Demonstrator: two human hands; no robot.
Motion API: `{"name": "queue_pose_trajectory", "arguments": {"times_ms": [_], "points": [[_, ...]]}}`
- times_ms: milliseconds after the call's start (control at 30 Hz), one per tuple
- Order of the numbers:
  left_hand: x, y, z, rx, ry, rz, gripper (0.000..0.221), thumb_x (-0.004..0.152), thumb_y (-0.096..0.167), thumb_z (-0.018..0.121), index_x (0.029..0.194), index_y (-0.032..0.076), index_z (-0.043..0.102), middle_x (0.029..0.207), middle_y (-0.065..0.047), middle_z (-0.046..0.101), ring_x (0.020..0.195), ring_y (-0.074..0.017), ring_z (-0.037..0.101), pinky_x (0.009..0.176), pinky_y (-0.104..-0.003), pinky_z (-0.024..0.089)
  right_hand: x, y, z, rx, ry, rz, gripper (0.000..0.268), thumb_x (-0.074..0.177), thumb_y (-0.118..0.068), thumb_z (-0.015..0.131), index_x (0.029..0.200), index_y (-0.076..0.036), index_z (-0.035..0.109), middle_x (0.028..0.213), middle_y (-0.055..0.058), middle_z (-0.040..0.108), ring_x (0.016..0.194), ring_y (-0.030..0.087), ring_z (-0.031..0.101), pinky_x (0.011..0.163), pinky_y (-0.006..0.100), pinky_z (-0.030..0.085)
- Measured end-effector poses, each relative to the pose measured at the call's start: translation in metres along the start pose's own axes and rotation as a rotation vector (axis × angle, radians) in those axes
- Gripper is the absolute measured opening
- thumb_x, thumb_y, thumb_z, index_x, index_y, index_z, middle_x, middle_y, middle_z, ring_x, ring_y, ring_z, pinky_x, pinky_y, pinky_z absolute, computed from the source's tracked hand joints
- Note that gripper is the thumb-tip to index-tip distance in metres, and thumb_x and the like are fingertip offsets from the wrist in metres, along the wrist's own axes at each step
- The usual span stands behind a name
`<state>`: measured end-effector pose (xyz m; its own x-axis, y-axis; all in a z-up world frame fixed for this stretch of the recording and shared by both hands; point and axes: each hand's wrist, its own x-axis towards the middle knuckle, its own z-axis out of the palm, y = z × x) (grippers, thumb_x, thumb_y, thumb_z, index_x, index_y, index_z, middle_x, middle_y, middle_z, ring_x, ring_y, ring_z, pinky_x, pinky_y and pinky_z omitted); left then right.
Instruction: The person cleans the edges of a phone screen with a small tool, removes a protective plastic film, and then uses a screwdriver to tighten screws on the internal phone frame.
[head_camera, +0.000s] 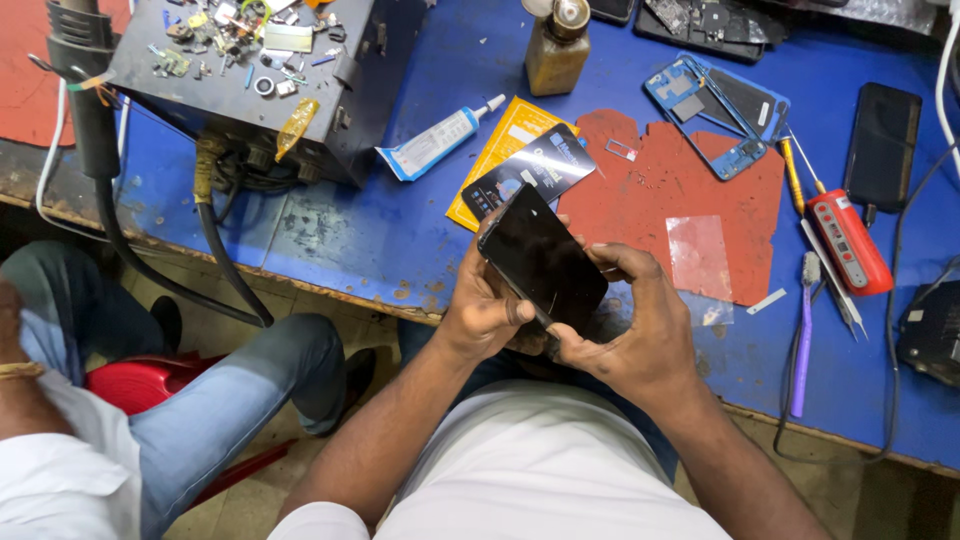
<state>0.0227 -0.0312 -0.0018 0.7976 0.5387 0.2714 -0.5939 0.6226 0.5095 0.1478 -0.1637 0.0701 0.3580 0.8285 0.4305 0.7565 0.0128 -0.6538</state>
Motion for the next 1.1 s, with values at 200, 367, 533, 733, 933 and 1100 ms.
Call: {"name": "queue_pose_trajectory", "arguments": {"times_ms": [200, 367, 533, 733, 933, 1100], "points": [[-0.005, -0.001, -0.002, 0.01, 0.011, 0.005, 0.102, 0.082, 0.012, 0.091, 0.164, 0.009, 0.031, 0.151, -0.016, 0.054, 0.142, -0.031, 0.056, 0.126, -0.051, 0.044, 0.0, 0.0, 0.002, 0.024, 0.007, 0.014, 0.082, 0.063, -0.015, 0.092, 0.133, 0.0, 0.05, 0.121, 0.016, 0.066, 0.105, 0.027, 0.069, 0.093, 0.037, 0.056], [-0.004, 0.002, 0.0, 0.032, 0.015, -0.003, 0.105, 0.081, 0.01, 0.09, 0.165, 0.009, 0.028, 0.152, -0.018, 0.053, 0.142, -0.0314, 0.054, 0.126, -0.05, 0.041, -0.004, -0.002, 0.006, 0.045, 0.013, 0.056, 0.082, 0.062, -0.012, 0.091, 0.132, 0.0, 0.051, 0.122, 0.016, 0.066, 0.107, 0.026, 0.069, 0.095, 0.037, 0.056], [-0.003, 0.004, 0.006, 0.079, 0.01, -0.004, 0.101, 0.082, 0.006, 0.085, 0.165, 0.009, 0.027, 0.155, -0.017, 0.05, 0.147, -0.0306, 0.049, 0.128, -0.05, 0.038, -0.004, 0.0, 0.008, 0.081, 0.003, 0.088, 0.082, 0.062, -0.011, 0.089, 0.133, 0.0, 0.049, 0.125, 0.016, 0.065, 0.111, 0.026, 0.068, 0.097, 0.038, 0.054], [-0.002, 0.004, 0.008, 0.092, 0.008, 0.004, 0.1, 0.082, 0.004, 0.083, 0.165, 0.008, 0.027, 0.157, -0.016, 0.048, 0.149, -0.0304, 0.048, 0.13, -0.049, 0.036, -0.004, 0.003, 0.009, 0.095, -0.014, 0.119, 0.084, 0.061, -0.01, 0.089, 0.135, -0.001, 0.049, 0.126, 0.016, 0.065, 0.114, 0.026, 0.066, 0.099, 0.038, 0.053], [-0.004, 0.003, 0.006, 0.133, 0.03, 0.02, 0.1, 0.081, 0.003, 0.084, 0.165, 0.007, 0.028, 0.155, -0.017, 0.049, 0.146, -0.0309, 0.049, 0.128, -0.049, 0.038, -0.005, 0.002, 0.01, 0.108, -0.04, 0.14, 0.086, 0.061, -0.01, 0.088, 0.137, -0.001, 0.048, 0.129, 0.017, 0.063, 0.118, 0.027, 0.066, 0.1, 0.038, 0.053], [-0.006, 0.001, 0.005, 0.137, 0.044, 0.016, 0.099, 0.081, 0.001, 0.083, 0.163, 0.006, 0.029, 0.157, -0.017, 0.048, 0.147, -0.03, 0.049, 0.128, -0.048, 0.038, -0.006, 0.007, 0.012, 0.148, -0.047, 0.118, 0.088, 0.063, -0.008, 0.087, 0.141, -0.001, 0.046, 0.131, 0.017, 0.063, 0.12, 0.027, 0.065, 0.103, 0.04, 0.052]]}}
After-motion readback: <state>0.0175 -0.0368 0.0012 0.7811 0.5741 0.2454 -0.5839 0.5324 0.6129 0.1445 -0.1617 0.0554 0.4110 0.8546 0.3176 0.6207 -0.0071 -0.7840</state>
